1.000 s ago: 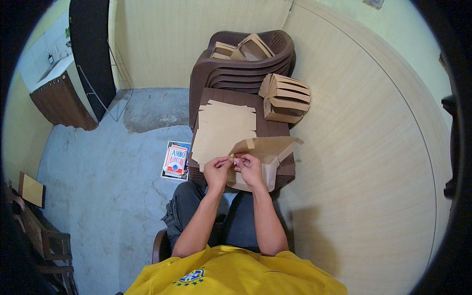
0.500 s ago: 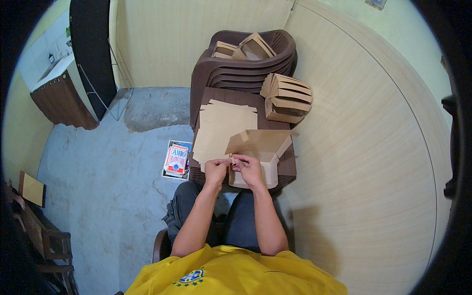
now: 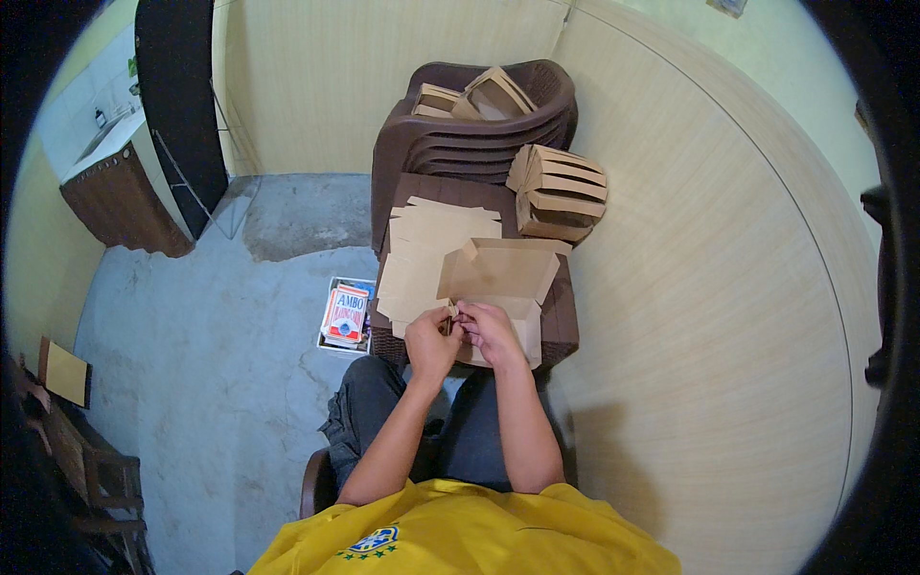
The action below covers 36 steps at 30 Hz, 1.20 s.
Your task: The person folds flat cardboard pieces into small boxes by hand, tucking flaps and securing them with small fasteners. Completed boxes are stacked on a nearby chair while additional flat pieces are taken from a pile on the table.
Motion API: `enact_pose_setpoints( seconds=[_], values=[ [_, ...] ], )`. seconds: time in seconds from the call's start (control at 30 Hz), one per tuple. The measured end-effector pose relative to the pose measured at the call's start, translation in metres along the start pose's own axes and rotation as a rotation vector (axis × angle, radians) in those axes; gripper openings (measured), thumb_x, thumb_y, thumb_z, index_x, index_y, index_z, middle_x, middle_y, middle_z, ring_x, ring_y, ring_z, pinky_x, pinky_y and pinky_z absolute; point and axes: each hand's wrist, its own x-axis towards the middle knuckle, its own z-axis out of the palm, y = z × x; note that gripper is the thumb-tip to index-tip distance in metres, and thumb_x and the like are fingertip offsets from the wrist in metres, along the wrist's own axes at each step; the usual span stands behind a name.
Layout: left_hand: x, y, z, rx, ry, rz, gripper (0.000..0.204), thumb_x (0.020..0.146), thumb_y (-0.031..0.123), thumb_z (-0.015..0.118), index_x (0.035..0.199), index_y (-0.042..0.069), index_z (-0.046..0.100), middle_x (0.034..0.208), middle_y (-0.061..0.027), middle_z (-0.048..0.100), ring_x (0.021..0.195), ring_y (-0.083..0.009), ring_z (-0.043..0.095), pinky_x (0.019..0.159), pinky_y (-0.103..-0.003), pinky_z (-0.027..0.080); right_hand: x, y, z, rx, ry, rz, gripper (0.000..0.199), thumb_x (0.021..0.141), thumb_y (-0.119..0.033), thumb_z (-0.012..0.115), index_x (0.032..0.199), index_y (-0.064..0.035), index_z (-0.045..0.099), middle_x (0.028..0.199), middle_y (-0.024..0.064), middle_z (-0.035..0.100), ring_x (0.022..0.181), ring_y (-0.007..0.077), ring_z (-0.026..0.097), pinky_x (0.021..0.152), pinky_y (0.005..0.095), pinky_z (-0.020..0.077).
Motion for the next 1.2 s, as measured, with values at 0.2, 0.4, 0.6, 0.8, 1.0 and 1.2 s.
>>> enact_pose_setpoints(
  seconds=[0.2, 0.4, 0.6, 0.8, 1.0, 1.2],
  values=[
    [0.009, -0.011, -0.004, -0.060, -0.093, -0.015, 0.021, 0.088, 0.010, 0.083, 0.104, -0.003, 0.082, 0.098, -0.0226, 0.081, 0.090, -0.0335, 0.081, 0.083, -0.040, 0.063, 0.001, -0.002, 0.001, -0.223, 0.034, -0.005, 0.021, 0.102, -0.023, 0.074, 0.111, -0.0045, 0.077, 0.087, 0.0025, 0.071, 0.076, 0.0135, 0.065, 0.062, 0.0335, 0.0552],
    [0.014, -0.036, 0.004, -0.290, -0.108, -0.129, 0.021, 0.093, 0.012, 0.081, 0.106, -0.004, 0.082, 0.093, -0.0180, 0.082, 0.083, -0.0239, 0.080, 0.078, -0.036, 0.062, 0.001, 0.008, 0.016, -0.936, 0.132, -0.392, 0.023, 0.108, -0.021, 0.062, 0.107, -0.0015, 0.073, 0.092, 0.0150, 0.076, 0.080, 0.0298, 0.073, 0.073, 0.0425, 0.0575],
    [0.010, -0.031, 0.013, -0.287, -0.019, -0.154, 0.025, 0.093, 0.013, 0.081, 0.110, -0.004, 0.081, 0.089, -0.0180, 0.082, 0.080, -0.0220, 0.079, 0.076, -0.035, 0.061, -0.017, 0.002, 0.034, -1.229, 0.280, -0.418, 0.026, 0.104, -0.029, 0.064, 0.103, -0.0051, 0.075, 0.104, 0.0244, 0.077, 0.096, 0.0454, 0.075, 0.087, 0.0573, 0.0575],
    [0.024, -0.016, -0.005, 0.194, -0.063, -0.013, 0.016, 0.089, 0.015, 0.082, 0.095, 0.001, 0.083, 0.087, -0.0227, 0.078, 0.082, -0.0401, 0.078, 0.077, -0.046, 0.062, -0.044, -0.016, 0.026, -1.174, 0.446, -0.521, 0.021, 0.093, -0.031, 0.076, 0.093, -0.0104, 0.077, 0.092, 0.0171, 0.079, 0.089, 0.0394, 0.076, 0.077, 0.0524, 0.0589],
    [0.039, -0.013, -0.019, 0.263, 0.011, 0.053, 0.010, 0.085, 0.013, 0.082, 0.087, 0.004, 0.082, 0.082, -0.0236, 0.076, 0.079, -0.0438, 0.076, 0.076, -0.052, 0.061, -0.061, -0.034, -0.028, -0.991, 1.075, -0.891, 0.023, 0.087, -0.026, 0.081, 0.080, -0.0085, 0.068, 0.080, 0.0163, 0.069, 0.076, 0.0405, 0.068, 0.071, 0.0544, 0.0537],
    [0.015, 0.014, -0.021, 0.532, 0.277, 0.270, 0.035, 0.085, 0.021, 0.082, 0.116, 0.007, 0.073, 0.115, -0.0170, 0.073, 0.117, -0.0366, 0.067, 0.101, -0.052, 0.053, -0.043, -0.032, -0.064, -0.786, 0.699, -0.675, 0.025, 0.090, -0.019, 0.082, 0.096, 0.0037, 0.072, 0.087, 0.0215, 0.076, 0.079, 0.0381, 0.074, 0.075, 0.0485, 0.0570]
  ],
)
